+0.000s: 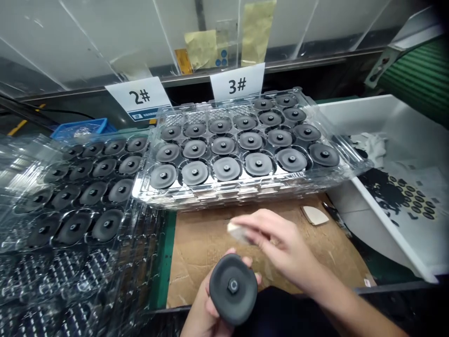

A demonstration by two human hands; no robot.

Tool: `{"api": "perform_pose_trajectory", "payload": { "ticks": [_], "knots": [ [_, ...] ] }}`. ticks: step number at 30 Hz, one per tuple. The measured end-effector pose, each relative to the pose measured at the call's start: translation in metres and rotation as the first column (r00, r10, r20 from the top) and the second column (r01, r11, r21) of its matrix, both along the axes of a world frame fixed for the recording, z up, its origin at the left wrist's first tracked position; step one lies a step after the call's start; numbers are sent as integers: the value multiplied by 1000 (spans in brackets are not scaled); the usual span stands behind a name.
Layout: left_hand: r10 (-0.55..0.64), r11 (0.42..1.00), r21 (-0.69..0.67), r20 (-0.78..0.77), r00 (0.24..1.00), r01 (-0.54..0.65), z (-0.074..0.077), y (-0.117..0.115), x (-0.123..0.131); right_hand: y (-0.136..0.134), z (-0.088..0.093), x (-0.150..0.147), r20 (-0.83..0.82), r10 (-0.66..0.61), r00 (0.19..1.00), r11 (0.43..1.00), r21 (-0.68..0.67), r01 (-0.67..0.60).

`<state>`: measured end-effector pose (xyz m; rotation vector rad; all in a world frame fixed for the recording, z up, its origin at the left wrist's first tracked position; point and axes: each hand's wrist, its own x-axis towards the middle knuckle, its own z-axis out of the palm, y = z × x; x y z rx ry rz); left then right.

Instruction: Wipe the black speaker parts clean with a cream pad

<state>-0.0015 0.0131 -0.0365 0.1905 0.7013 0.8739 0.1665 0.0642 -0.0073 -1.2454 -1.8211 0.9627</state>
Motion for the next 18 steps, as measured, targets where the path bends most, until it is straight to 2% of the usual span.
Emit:
{"api": "perform_pose_trajectory", "payload": {
  "ticks": [1,3,6,9,14,18],
  "knots": [
    [2,1000,-4,24,1000,-2,0,-1,-4,2,-12,2,23,-88,996,991,-101,90],
    [2,1000,-9,78,997,-1,0,-1,-12,0,-38,2,88,-115,989,965,-225,132],
    [13,1000,5,135,991,-14,-2,0,-22,-15,-76,-9,149,-14,989,967,-251,52],
    [37,999,22,171,985,-41,-4,2,-28,-36,-104,-21,246,-33,969,970,-227,91],
    [78,997,2,166,983,-80,-7,5,-35,-59,-121,-25,366,-107,924,977,-133,166],
    [159,987,-27,113,981,-157,-7,7,-34,-51,-124,-28,389,-127,913,981,-87,173]
  ]
}}
